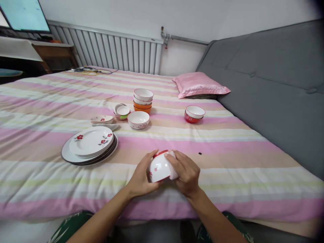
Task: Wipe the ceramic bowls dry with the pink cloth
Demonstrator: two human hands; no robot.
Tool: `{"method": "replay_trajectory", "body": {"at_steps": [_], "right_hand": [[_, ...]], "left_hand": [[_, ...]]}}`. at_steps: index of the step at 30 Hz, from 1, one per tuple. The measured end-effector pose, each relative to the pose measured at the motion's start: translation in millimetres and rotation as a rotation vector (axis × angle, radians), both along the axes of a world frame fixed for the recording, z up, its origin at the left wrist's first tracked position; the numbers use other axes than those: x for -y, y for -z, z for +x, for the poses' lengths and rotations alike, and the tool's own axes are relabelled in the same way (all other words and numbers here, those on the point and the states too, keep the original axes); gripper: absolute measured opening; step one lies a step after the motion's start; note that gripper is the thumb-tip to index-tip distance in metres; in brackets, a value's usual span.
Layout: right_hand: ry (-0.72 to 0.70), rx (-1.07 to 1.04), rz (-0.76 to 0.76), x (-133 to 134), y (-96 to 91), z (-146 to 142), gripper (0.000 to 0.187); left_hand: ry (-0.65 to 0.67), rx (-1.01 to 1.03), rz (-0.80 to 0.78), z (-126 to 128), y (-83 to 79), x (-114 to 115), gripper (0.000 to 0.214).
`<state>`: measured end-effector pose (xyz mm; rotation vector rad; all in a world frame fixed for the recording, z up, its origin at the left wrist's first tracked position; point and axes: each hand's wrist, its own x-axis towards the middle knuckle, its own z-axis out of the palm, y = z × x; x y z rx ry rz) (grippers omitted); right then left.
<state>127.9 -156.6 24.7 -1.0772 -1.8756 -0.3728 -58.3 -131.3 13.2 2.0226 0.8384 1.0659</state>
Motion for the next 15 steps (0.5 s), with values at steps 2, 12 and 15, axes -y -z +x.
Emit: {"method": "replay_trajectory", "body": {"at_steps": [2, 12, 15], "right_hand": [[-0.040, 0.009, 0.009, 0, -0.8, -3, 0.041], [-0.094, -0.322, -0.302, -12, 6.4, 5, 0.047], [-0.068, -0.433, -0.396, -15, 8.4, 5, 0.049]], "left_hand": [[0.003, -0.011, 0.000, 0, -0.4, 0, 0.078], [-0.119, -0.083, -0.063, 0, -7.3, -6, 0.067], [-0.120, -0.081, -0.067, -1, -7.7, -7, 0.067]]}}
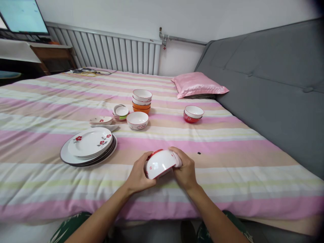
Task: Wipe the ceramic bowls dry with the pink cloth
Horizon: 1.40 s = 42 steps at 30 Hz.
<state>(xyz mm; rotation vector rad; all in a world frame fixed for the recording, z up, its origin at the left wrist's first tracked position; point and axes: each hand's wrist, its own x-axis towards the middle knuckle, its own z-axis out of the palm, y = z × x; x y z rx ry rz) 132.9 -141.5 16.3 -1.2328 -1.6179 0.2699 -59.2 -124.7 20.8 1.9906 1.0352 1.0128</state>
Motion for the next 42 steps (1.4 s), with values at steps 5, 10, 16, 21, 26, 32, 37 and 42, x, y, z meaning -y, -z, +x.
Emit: {"method": "replay_trajectory", "body": {"at_steps": [5, 10, 16, 21, 26, 32, 37, 42], "right_hand": [[0.048, -0.101, -0.140, -1, 2.2, -2, 0.045], [0.099, -0.098, -0.061, 3, 5.1, -6, 0.043], [0.164, 0.192, 0.311, 13, 1.4, -9, 0.039], [0.133, 0.352, 0.337, 16, -2.6, -10, 0.036], [0.111, 0.292, 0.265, 11, -2.9, -9, 0.036], [0.106, 0.090, 0.108, 4, 2.0, -6, 0.047], [0.093, -0.053, -0.097, 0, 5.9, -4, 0.055], [0.098, -0.069, -0.114, 1, 6.9, -4, 0.054]], "left_hand": [[0.016, 0.035, -0.025, -1, -3.7, 1, 0.066], [0.027, 0.038, 0.017, -3, -3.6, 3, 0.067], [0.118, 0.069, 0.071, -1, 1.2, 8, 0.082], [0.131, 0.025, 0.084, 0, 0.8, 9, 0.079], [0.088, -0.010, 0.083, 1, 4.8, 5, 0.077], [0.062, -0.004, 0.068, 2, 3.2, 2, 0.072], [0.049, 0.000, 0.052, 1, -0.9, 3, 0.070], [0.070, 0.028, 0.063, 0, 0.2, 4, 0.069]]}}
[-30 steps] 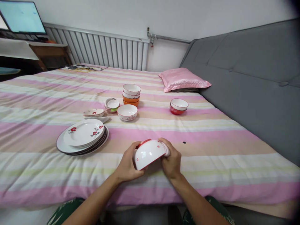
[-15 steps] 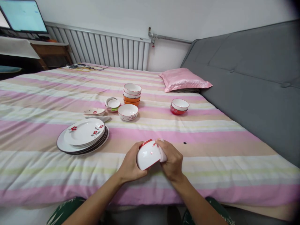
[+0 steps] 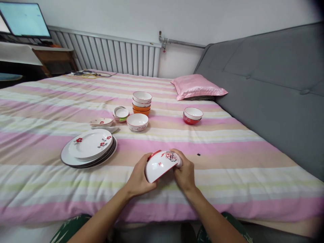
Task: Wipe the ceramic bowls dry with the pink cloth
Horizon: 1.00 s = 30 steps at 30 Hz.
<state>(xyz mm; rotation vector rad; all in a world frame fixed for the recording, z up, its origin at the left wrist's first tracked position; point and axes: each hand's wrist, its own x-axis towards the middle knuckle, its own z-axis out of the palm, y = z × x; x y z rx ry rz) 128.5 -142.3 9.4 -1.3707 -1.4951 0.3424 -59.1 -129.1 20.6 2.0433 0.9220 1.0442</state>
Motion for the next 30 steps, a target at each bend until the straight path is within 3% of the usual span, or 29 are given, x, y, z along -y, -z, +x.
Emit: {"method": "replay_trajectory", "body": {"at_steps": [7, 13, 19, 27, 30], "right_hand": [[0.100, 0.325, 0.463, 6, -5.6, 3, 0.041], [0.041, 0.534, 0.543, 8, -10.5, 2, 0.034], [0.004, 0.391, 0.443, 5, -8.8, 0, 0.036], [0.067, 0.120, 0.048, -2, 0.2, 8, 0.051], [0.076, 0.112, 0.071, -1, 0.3, 7, 0.050]], "left_hand": [[0.043, 0.044, 0.009, -2, 4.7, 5, 0.090], [0.038, 0.053, 0.042, -1, 6.9, 3, 0.084], [0.003, 0.020, 0.005, 0, 4.7, 1, 0.075], [-0.010, 0.015, 0.012, -1, 3.9, 1, 0.074], [0.001, 0.022, 0.017, -2, 0.3, 2, 0.073]]}}
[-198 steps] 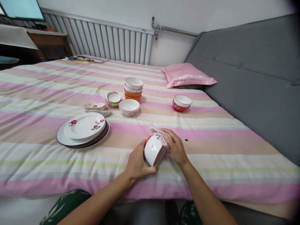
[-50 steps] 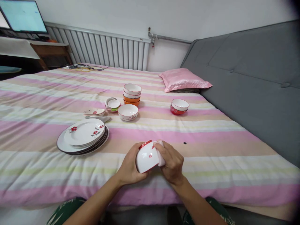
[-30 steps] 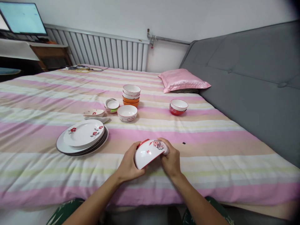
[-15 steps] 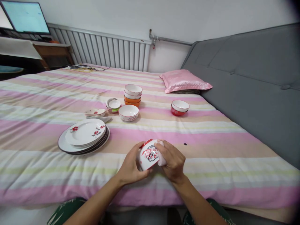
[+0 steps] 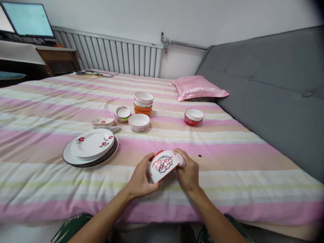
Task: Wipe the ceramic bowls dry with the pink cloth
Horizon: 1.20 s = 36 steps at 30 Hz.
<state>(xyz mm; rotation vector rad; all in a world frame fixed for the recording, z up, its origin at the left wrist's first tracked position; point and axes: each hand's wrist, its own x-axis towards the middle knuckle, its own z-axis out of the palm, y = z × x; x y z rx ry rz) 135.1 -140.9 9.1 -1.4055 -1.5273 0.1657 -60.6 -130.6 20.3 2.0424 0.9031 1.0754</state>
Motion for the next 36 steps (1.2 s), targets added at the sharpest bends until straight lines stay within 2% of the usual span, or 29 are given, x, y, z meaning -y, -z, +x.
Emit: {"method": "replay_trajectory", "body": {"at_steps": [3, 6, 9, 12, 15, 22, 27, 32, 36], "right_hand": [[0.003, 0.074, 0.178, 4, -2.3, -2, 0.044], [-0.017, 0.236, 0.374, 8, -6.9, -1, 0.038], [-0.047, 0.383, 0.450, 9, -12.4, 1, 0.036], [-0.094, 0.402, 0.416, 9, -16.0, 1, 0.035], [-0.095, 0.310, 0.346, 8, -14.9, 1, 0.037], [-0.032, -0.030, 0.017, -1, -3.2, 5, 0.043], [-0.017, -0.125, -0.118, -4, -2.1, 6, 0.046], [-0.011, -0.126, -0.074, -4, -2.1, 3, 0.042], [0.049, 0.040, 0.193, 1, -4.0, 2, 0.038]], "left_hand": [[0.029, 0.015, 0.019, 0, -1.4, 2, 0.077], [0.036, -0.001, 0.024, 0, 2.3, 5, 0.087], [0.029, -0.016, 0.023, 0, 7.2, 5, 0.092], [0.036, -0.007, 0.025, 1, 7.0, 3, 0.087], [0.020, -0.010, -0.002, 3, 2.5, 2, 0.080], [-0.015, -0.008, -0.032, 4, -2.1, 1, 0.075], [-0.007, -0.001, -0.050, 4, -3.4, 2, 0.075], [0.009, -0.001, -0.056, 2, -4.1, 2, 0.075], [0.008, -0.026, -0.025, 0, 2.0, 3, 0.082]]}}
